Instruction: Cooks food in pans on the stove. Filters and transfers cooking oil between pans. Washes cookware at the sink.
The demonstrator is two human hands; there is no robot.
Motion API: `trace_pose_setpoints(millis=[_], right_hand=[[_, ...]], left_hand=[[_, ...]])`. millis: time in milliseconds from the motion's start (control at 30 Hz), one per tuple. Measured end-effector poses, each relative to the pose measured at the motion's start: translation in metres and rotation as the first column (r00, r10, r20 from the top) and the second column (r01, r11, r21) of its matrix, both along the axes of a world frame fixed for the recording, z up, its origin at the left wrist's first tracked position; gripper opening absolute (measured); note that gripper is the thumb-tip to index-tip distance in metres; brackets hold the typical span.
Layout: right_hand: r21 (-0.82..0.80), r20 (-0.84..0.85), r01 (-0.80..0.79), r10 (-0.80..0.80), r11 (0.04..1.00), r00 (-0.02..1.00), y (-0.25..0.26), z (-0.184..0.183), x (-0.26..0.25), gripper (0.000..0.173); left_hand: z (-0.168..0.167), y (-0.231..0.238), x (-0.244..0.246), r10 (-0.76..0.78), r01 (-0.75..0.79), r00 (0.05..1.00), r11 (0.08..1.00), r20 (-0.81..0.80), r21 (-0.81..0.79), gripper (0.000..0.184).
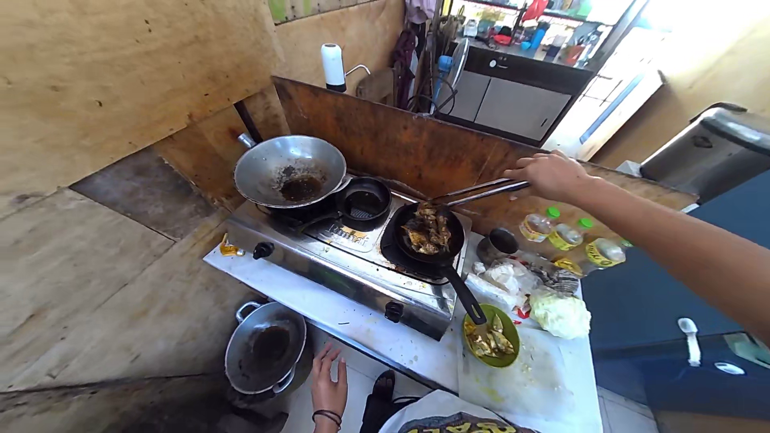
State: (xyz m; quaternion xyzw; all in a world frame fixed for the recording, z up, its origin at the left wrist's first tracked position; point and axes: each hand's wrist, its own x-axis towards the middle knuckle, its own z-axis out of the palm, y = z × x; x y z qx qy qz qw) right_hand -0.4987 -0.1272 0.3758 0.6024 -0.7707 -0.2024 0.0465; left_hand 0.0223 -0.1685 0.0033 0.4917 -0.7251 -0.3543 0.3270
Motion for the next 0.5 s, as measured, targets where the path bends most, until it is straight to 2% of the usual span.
trace_pose_setpoints(millis=[133, 200, 300, 500], right_hand=[[0.036, 0.298, 0.135, -0.139, 0.99, 0.944, -0.001, -0.01, -0.016, 0.035], [0.067, 0.362, 0.199, -0.209, 0.978, 0.909, 0.0, -0.022, -0.018, 0.032], [0.113, 0.338, 0.256, -0.28, 0.96, 0.899, 0.001, -0.029, -0.018, 0.036], [0.046, 0.266, 0.288, -0.29, 0.956, 0.919, 0.009, -0.009, -0.009, 0.044]], left_hand=[[-0.001, 0.002, 0.003, -0.011, 0.011, 1.0, 0.999, 0.025, 0.032, 0.023], [0.0, 0.001, 0.004, -0.037, 0.034, 0.998, 0.998, 0.045, 0.054, 0.024], [0.002, 0.001, 0.007, -0.057, 0.05, 0.995, 0.995, 0.077, 0.083, 0.025], [0.002, 0.005, 0.015, -0.108, 0.085, 0.984, 0.983, 0.142, 0.164, 0.029]])
